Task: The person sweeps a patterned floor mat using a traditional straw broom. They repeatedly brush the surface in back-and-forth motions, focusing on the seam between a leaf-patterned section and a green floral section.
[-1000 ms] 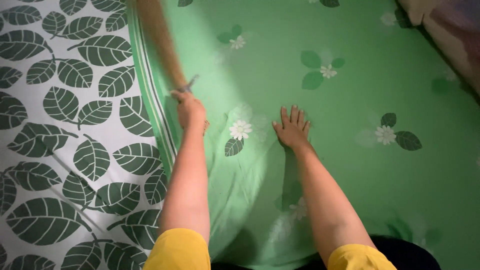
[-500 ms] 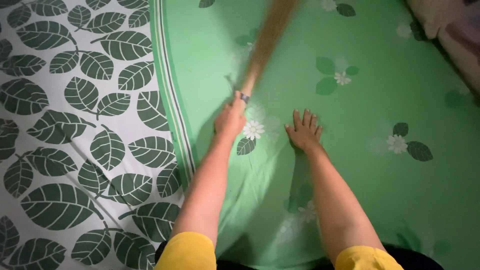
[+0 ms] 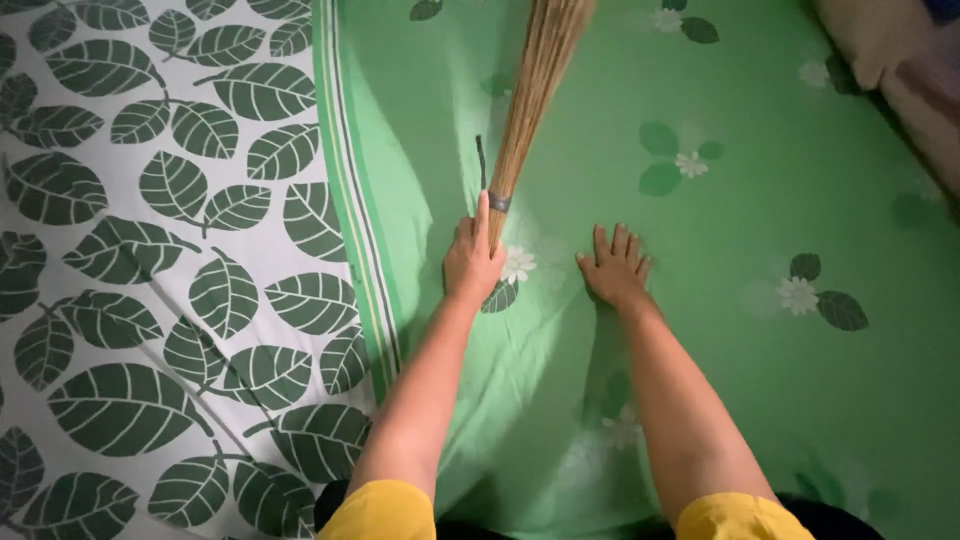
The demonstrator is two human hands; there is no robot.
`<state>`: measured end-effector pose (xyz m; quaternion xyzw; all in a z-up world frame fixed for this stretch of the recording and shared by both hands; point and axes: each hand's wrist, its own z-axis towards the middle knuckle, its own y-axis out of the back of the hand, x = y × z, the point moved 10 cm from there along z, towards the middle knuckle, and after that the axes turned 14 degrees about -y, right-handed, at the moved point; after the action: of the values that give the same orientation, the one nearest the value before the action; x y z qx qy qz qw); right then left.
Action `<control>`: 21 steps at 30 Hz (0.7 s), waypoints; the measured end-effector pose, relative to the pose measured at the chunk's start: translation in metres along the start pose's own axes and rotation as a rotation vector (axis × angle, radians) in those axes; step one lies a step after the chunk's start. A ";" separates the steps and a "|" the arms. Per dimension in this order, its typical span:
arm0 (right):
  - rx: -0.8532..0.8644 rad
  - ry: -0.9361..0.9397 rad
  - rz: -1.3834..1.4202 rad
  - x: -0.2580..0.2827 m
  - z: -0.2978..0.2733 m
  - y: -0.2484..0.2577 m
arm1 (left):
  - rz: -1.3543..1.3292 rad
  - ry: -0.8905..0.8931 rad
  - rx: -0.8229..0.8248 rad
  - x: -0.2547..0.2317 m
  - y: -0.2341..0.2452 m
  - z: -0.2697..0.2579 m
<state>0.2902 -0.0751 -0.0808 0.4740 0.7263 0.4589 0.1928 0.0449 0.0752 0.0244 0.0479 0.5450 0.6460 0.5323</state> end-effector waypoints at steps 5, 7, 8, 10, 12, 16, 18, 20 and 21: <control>-0.097 0.007 0.022 0.010 -0.011 0.017 | -0.115 0.116 0.159 0.002 0.010 -0.001; -0.264 0.078 0.152 0.019 0.010 0.025 | -0.136 0.174 0.219 0.032 -0.021 0.009; -0.418 0.149 0.284 0.025 0.014 0.035 | -0.154 0.236 0.288 0.052 -0.038 0.009; -0.390 0.252 0.434 0.063 0.001 0.029 | -0.203 0.270 0.294 0.076 -0.053 0.017; -0.353 0.353 0.585 0.111 -0.040 0.027 | -0.250 0.307 0.302 0.092 -0.060 0.014; 0.029 0.255 0.717 0.199 -0.089 -0.007 | -0.503 0.454 0.324 0.095 -0.027 -0.014; 0.064 0.155 0.619 0.214 -0.091 -0.020 | -0.520 0.493 0.320 0.119 -0.030 -0.026; 0.001 0.081 0.577 0.218 -0.101 -0.015 | -0.295 0.246 0.102 0.159 -0.042 -0.012; 0.007 0.084 0.569 0.225 -0.112 -0.013 | -0.296 0.255 0.099 0.164 -0.016 -0.021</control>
<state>0.0962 0.0631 -0.0005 0.6401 0.5729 0.5113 0.0245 -0.0286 0.1807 -0.0809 -0.0888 0.6404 0.5341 0.5448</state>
